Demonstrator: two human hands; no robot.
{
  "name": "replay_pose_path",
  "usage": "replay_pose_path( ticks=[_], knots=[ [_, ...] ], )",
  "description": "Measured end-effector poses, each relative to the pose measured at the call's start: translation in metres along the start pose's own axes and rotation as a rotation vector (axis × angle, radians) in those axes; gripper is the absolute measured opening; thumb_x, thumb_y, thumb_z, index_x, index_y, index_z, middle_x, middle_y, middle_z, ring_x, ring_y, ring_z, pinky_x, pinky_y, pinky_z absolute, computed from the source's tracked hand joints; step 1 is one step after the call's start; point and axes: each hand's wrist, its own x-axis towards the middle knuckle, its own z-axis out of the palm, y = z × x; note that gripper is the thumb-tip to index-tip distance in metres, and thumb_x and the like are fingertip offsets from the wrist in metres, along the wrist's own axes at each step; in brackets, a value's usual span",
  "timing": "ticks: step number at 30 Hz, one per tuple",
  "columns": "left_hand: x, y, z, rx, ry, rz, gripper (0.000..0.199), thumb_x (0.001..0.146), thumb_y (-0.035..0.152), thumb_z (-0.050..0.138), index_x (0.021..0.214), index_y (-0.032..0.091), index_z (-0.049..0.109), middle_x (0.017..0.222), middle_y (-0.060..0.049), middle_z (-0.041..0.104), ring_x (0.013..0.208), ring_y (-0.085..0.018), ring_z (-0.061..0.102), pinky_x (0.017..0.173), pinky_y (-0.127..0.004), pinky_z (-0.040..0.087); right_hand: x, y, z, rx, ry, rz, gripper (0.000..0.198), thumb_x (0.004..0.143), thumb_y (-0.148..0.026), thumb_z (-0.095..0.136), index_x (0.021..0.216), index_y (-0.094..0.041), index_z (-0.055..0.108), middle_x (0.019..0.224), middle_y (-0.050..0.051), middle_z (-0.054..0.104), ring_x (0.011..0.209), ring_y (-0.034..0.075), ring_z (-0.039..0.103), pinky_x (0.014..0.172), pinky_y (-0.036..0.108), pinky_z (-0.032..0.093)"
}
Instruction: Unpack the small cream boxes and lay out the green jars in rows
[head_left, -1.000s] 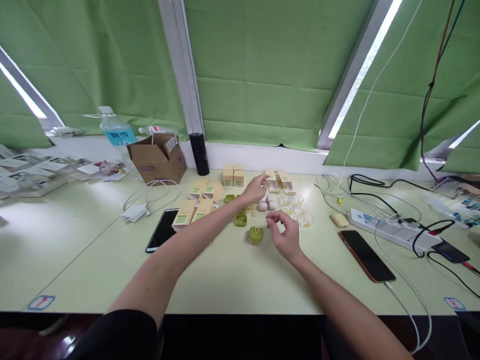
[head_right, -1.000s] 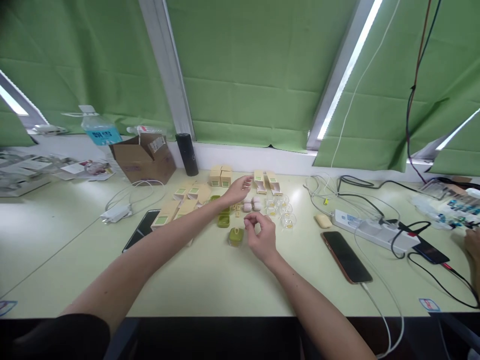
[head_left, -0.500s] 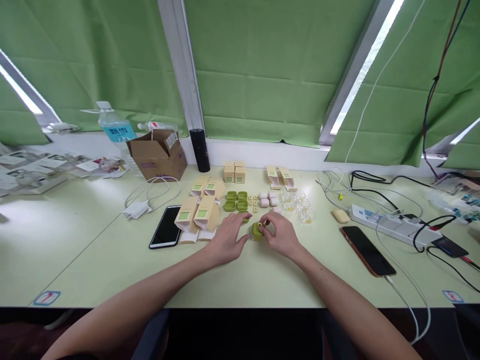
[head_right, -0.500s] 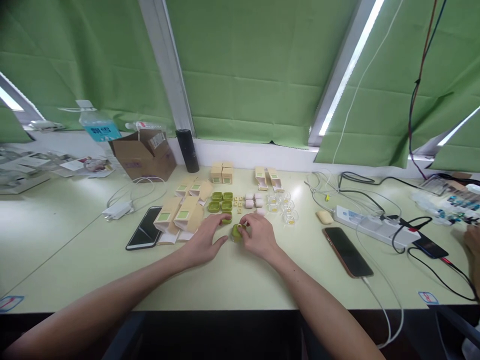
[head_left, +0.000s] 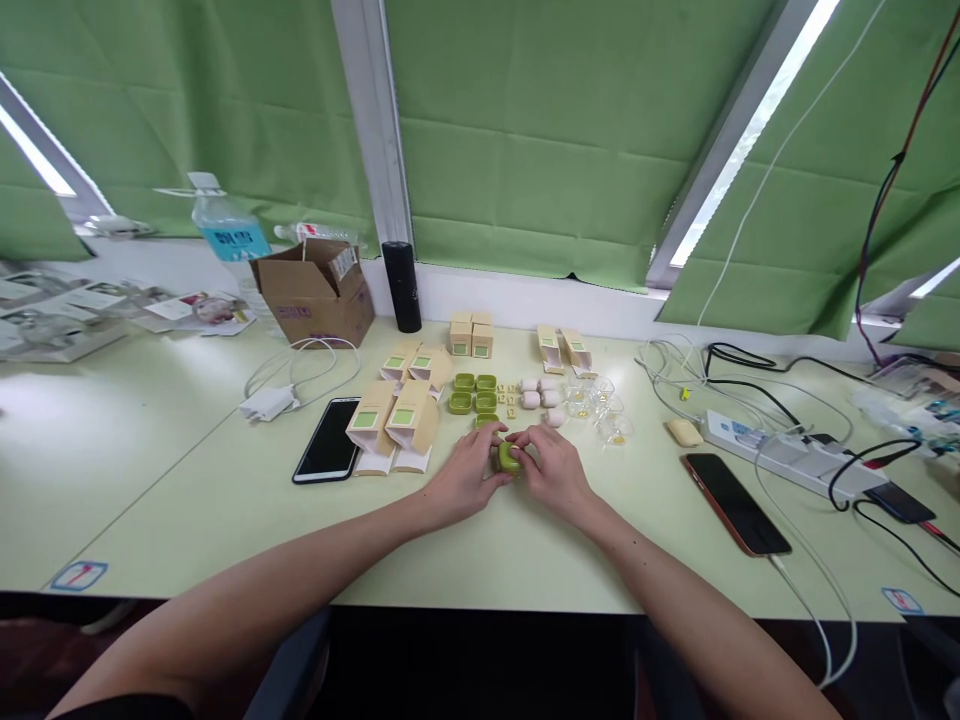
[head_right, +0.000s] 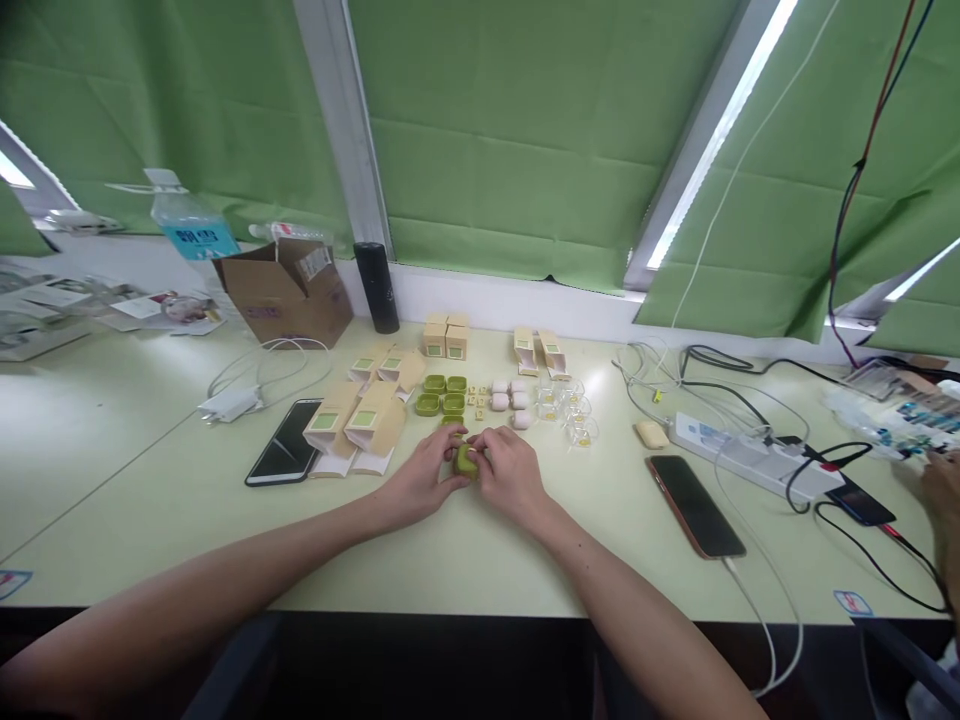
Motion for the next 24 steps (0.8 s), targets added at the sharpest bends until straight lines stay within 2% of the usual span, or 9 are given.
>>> replay_pose_path(
  ticks=[10,14,18,20,24],
  knots=[
    [0.001,-0.002,0.001,-0.019,0.002,0.023,0.058,0.085,0.022,0.072,0.136,0.022,0.044,0.127,-0.014,0.064,0.125,-0.035,0.06,0.106,-0.055,0.047,0.0,-0.001,0.001,0.153,0.001,0.111,0.007,0.093,-0.023,0.054,0.087,-0.025,0.055,0.101,0.003,0.078,0.096,0.022,0.072,0.082,0.036,0.052],
    [0.002,-0.003,0.002,-0.014,0.012,0.05,0.059,0.086,0.024,0.072,0.136,0.024,0.043,0.128,-0.013,0.063,0.122,-0.034,0.061,0.104,-0.054,0.049,0.002,-0.004,-0.003,0.378,0.086,0.159,0.011,0.096,-0.033,0.056,0.088,-0.025,0.057,0.104,0.006,0.077,0.099,0.023,0.072,0.087,0.038,0.054],
    [0.0,-0.003,0.001,0.022,0.051,0.061,0.073,0.083,0.027,0.077,0.145,0.025,0.038,0.125,-0.013,0.065,0.124,-0.035,0.06,0.105,-0.055,0.048,0.005,-0.003,-0.006,0.624,0.177,0.241,0.025,0.093,-0.047,0.065,0.087,-0.023,0.059,0.104,0.007,0.076,0.099,0.022,0.071,0.09,0.039,0.055],
    [-0.002,-0.001,-0.001,0.044,0.095,0.097,0.077,0.083,0.029,0.077,0.148,0.025,0.036,0.129,-0.013,0.063,0.124,-0.034,0.059,0.105,-0.054,0.048,0.007,-0.001,-0.006,0.711,0.194,0.287,0.031,0.089,-0.052,0.069,0.086,-0.022,0.06,0.101,0.007,0.075,0.093,0.021,0.07,0.086,0.038,0.055],
    [-0.004,0.005,-0.011,0.054,0.149,0.272,0.063,0.092,0.027,0.068,0.148,0.028,0.039,0.134,-0.012,0.06,0.121,-0.029,0.059,0.107,-0.05,0.048,0.009,0.0,-0.006,0.804,0.197,0.297,0.034,0.084,-0.053,0.075,0.083,-0.022,0.063,0.095,0.004,0.073,0.084,0.018,0.067,0.078,0.032,0.055]
  ],
)
